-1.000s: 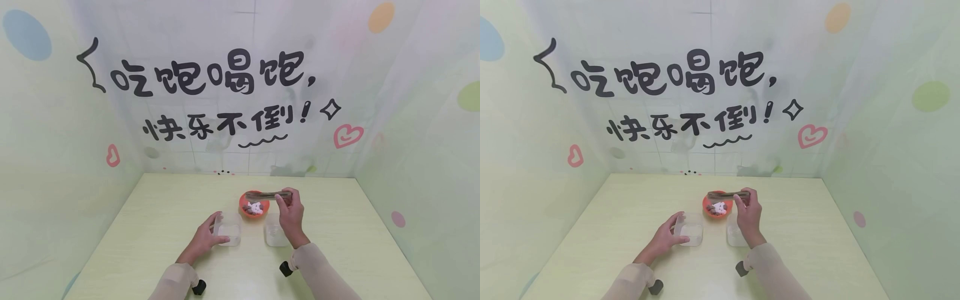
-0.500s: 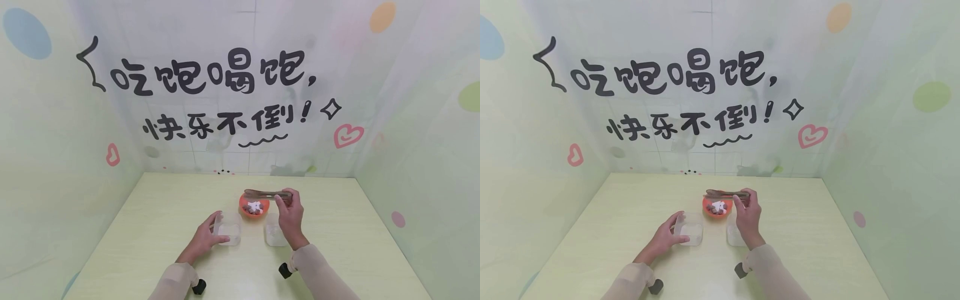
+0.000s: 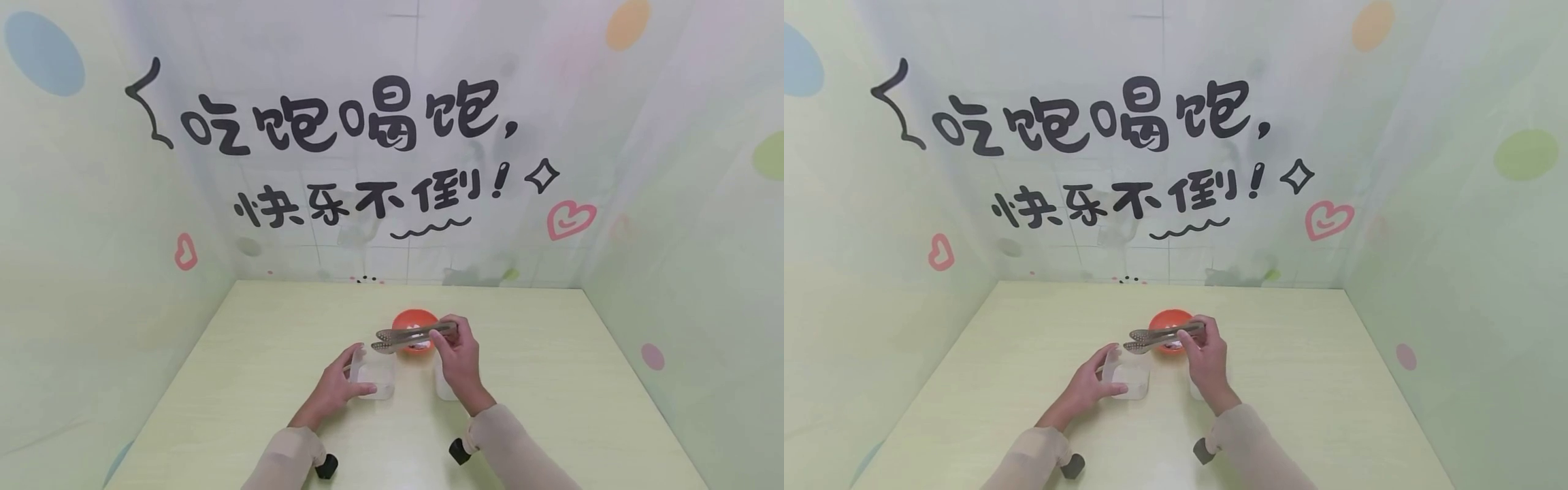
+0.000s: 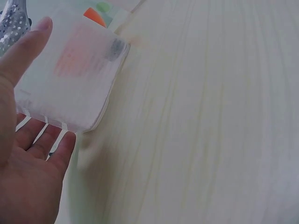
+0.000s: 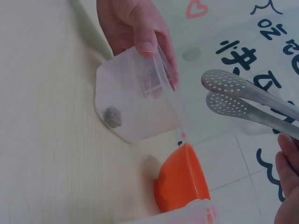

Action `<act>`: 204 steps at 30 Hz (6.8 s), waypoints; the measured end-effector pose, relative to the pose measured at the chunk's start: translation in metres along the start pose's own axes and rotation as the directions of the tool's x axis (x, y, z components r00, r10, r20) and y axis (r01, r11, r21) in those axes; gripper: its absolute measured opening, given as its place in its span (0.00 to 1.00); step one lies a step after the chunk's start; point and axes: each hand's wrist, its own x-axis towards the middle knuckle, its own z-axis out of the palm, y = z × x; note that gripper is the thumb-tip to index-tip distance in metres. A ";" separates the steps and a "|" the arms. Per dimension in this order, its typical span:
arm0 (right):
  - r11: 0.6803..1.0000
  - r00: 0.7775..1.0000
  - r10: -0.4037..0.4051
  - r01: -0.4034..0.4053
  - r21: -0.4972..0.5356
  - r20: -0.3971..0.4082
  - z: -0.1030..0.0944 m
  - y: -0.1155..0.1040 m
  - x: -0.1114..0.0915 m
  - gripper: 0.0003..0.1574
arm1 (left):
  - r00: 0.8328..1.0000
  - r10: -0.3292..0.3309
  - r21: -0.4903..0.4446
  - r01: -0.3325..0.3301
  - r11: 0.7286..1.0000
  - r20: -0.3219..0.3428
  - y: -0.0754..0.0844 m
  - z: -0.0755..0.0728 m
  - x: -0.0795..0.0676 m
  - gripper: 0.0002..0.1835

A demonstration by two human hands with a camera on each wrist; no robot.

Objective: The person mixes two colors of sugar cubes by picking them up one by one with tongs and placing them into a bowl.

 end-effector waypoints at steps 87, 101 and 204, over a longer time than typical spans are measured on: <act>0.945 0.909 0.075 0.067 -0.320 0.411 0.021 0.034 -0.005 0.18 | 1.000 0.009 0.017 -0.009 1.000 -0.004 0.000 0.001 0.000 0.52; 0.985 0.969 0.086 -0.047 -0.167 0.231 0.013 0.035 -0.002 0.14 | 1.000 -0.017 -0.002 0.017 1.000 0.000 0.001 0.001 0.000 0.52; 0.975 0.954 0.092 -0.144 -0.168 -0.284 -0.042 0.016 0.000 0.16 | 1.000 0.000 -0.004 0.000 1.000 0.005 -0.003 -0.001 0.003 0.52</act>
